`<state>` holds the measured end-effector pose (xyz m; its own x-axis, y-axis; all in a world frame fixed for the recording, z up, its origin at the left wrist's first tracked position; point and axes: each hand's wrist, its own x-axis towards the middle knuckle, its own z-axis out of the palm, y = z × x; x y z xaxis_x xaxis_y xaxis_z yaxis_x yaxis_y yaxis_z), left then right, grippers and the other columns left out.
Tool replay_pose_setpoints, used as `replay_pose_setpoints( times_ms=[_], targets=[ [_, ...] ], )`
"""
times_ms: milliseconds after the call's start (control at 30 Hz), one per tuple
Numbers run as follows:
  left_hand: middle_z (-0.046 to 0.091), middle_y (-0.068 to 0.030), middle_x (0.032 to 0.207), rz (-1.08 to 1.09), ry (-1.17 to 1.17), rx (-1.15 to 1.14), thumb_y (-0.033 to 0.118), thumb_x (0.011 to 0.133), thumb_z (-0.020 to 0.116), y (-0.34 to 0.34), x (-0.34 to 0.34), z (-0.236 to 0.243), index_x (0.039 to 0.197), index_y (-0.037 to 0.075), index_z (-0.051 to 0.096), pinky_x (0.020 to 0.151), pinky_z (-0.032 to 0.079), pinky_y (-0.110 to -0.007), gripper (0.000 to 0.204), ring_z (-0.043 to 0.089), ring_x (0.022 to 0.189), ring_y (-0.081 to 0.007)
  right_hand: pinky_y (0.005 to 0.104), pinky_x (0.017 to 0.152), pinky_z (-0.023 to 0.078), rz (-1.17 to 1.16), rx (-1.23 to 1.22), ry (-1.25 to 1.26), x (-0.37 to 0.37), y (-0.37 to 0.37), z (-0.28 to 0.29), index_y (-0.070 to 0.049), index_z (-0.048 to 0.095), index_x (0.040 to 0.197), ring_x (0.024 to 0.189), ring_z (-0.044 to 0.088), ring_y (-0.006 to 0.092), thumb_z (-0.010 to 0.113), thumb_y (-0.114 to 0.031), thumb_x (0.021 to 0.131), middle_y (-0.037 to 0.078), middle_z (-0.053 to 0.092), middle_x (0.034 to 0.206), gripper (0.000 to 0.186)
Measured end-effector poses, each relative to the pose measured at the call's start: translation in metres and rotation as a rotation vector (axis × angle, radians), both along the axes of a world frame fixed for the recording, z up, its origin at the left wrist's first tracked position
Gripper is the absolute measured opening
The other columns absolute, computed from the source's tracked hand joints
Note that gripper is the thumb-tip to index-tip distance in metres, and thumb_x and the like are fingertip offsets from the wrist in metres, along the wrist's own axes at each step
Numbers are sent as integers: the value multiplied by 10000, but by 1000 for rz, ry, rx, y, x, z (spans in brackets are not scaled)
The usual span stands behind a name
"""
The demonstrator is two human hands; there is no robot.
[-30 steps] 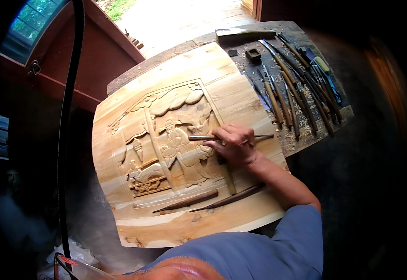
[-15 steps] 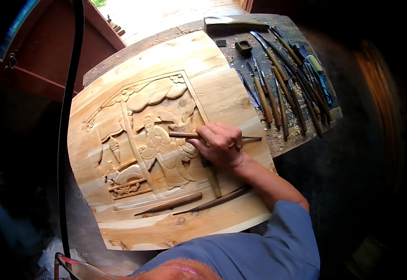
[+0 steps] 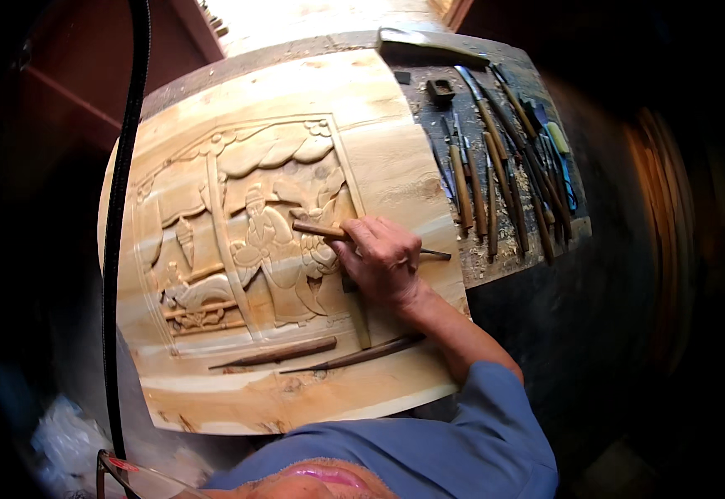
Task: The person carves intricate details into a large wooden relief using various handheld chisels and gauges.
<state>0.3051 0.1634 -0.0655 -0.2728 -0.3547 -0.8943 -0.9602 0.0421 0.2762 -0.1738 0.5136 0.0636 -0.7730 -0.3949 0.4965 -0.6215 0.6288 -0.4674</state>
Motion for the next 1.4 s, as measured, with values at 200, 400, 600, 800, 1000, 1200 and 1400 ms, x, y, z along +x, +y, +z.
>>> replay_pose_setpoints(
  times_ms=[200, 400, 600, 800, 1000, 1200, 1400],
  targets=[
    [810, -111, 1078, 91, -59, 16, 273, 1033, 723, 11, 37, 15, 1258, 74, 771, 812, 636, -385, 304, 786, 955, -241, 397, 641, 555, 2, -9, 9, -2, 5, -4, -67, 770, 1023, 741, 720, 301, 938, -83, 747, 104, 749, 862, 324],
    [809, -111, 1089, 182, -121, 51, 277, 1040, 711, 42, 75, 29, 1266, 76, 768, 817, 636, -386, 308, 785, 966, -239, 399, 640, 546, 32, -35, -2, -1, 2, -2, -61, 775, 1032, 723, 703, 305, 933, -63, 749, 116, 746, 855, 325],
    [808, -110, 1100, 245, -147, 86, 281, 1047, 698, 71, 100, 33, 1273, 78, 765, 821, 636, -386, 312, 784, 977, -236, 399, 652, 545, 45, -21, -21, -2, 4, -1, -46, 778, 1045, 723, 693, 308, 912, -28, 769, 120, 753, 872, 307],
    [807, -109, 1111, 297, -144, 95, 285, 1053, 686, 78, 113, 33, 1281, 80, 762, 826, 636, -387, 316, 782, 989, -234, 392, 674, 549, 68, -4, 4, -3, 3, 1, -51, 780, 1052, 747, 700, 306, 901, -14, 777, 122, 749, 886, 303],
    [807, -109, 1122, 333, -121, 94, 289, 1060, 674, 58, 102, 21, 1288, 82, 759, 830, 636, -388, 320, 781, 1000, -232, 394, 662, 533, 59, -4, -1, -2, 3, -1, -48, 777, 1050, 742, 694, 305, 896, -12, 791, 119, 739, 870, 287],
    [806, -108, 1133, 392, -121, 117, 293, 1066, 661, 75, 108, 10, 1296, 84, 756, 835, 637, -389, 325, 780, 1011, -229, 392, 663, 529, 69, -9, 29, -4, 2, -3, -45, 774, 1047, 733, 687, 307, 901, -27, 815, 119, 733, 862, 265],
    [805, -107, 1144, 428, -135, 138, 297, 1073, 649, 93, 115, 4, 1303, 86, 753, 839, 637, -390, 330, 779, 1022, -227, 394, 673, 534, 73, 9, 26, -5, 7, -1, -44, 775, 1052, 741, 690, 310, 902, -36, 833, 122, 743, 879, 253]
  ],
)
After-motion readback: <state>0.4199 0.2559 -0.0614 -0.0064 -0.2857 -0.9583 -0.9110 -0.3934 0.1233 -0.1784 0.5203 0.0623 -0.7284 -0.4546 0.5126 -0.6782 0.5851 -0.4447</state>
